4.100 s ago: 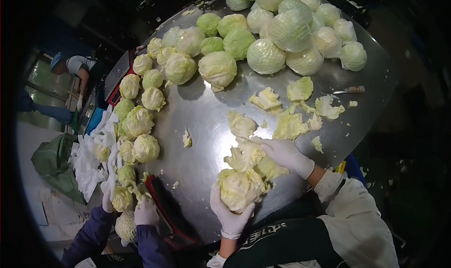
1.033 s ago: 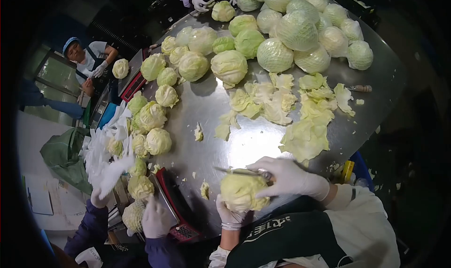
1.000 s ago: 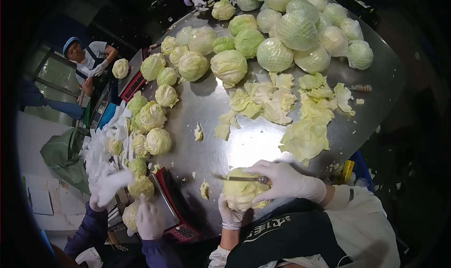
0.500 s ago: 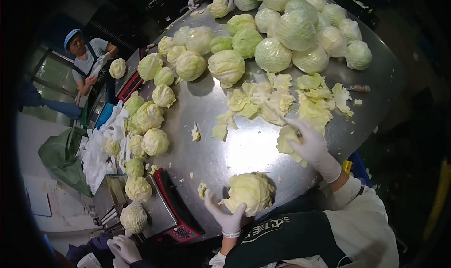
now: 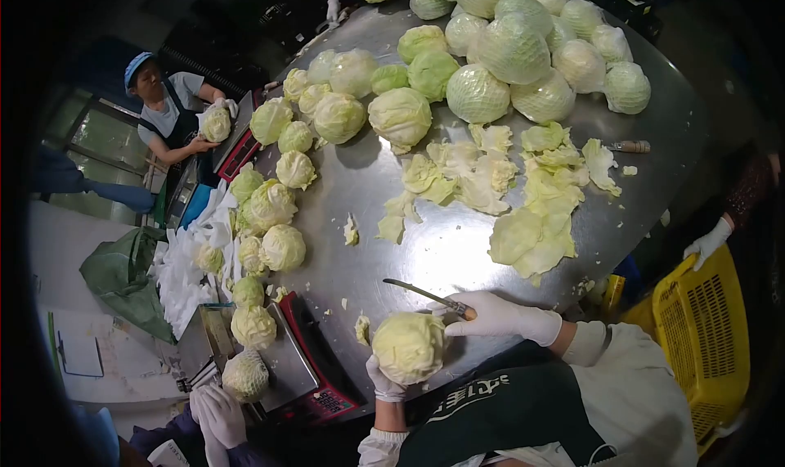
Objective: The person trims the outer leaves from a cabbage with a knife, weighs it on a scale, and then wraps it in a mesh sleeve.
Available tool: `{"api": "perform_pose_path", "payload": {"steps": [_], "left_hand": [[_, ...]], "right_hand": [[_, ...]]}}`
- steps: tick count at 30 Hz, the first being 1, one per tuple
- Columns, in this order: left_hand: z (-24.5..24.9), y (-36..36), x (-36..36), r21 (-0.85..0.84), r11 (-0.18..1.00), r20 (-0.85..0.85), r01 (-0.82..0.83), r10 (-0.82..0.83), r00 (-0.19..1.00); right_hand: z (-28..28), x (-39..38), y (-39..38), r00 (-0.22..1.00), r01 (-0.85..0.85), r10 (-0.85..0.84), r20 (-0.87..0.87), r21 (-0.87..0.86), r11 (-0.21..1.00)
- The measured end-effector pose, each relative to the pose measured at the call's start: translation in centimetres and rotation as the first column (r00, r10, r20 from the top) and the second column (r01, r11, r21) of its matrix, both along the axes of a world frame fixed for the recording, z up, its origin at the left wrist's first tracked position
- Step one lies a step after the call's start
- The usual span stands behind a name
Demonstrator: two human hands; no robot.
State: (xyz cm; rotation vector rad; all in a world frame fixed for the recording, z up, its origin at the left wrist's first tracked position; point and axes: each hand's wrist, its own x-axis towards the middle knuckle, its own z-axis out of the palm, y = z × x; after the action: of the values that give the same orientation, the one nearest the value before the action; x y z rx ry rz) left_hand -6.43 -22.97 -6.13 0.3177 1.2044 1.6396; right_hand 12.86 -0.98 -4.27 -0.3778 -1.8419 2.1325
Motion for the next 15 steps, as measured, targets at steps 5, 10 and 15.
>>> {"api": "perform_pose_path", "payload": {"steps": [5,10,15], "left_hand": [[-2.1,0.3,1.4,0.132,0.990,0.336,-0.050,0.002,0.942],[-3.7,0.2,1.9,-0.299,0.951,-0.380,0.081,-0.197,0.904],[-1.8,2.1,2.9,0.467,0.829,0.453,0.310,-0.525,0.721]], "right_hand": [[5.6,0.0,-0.1,1.000,0.008,-0.014,0.027,0.206,0.979],[5.2,-1.4,1.3,0.996,-0.091,0.086,0.028,0.313,0.945],[3.6,0.5,8.1,0.782,0.225,-0.508,0.361,0.597,0.770]]}}
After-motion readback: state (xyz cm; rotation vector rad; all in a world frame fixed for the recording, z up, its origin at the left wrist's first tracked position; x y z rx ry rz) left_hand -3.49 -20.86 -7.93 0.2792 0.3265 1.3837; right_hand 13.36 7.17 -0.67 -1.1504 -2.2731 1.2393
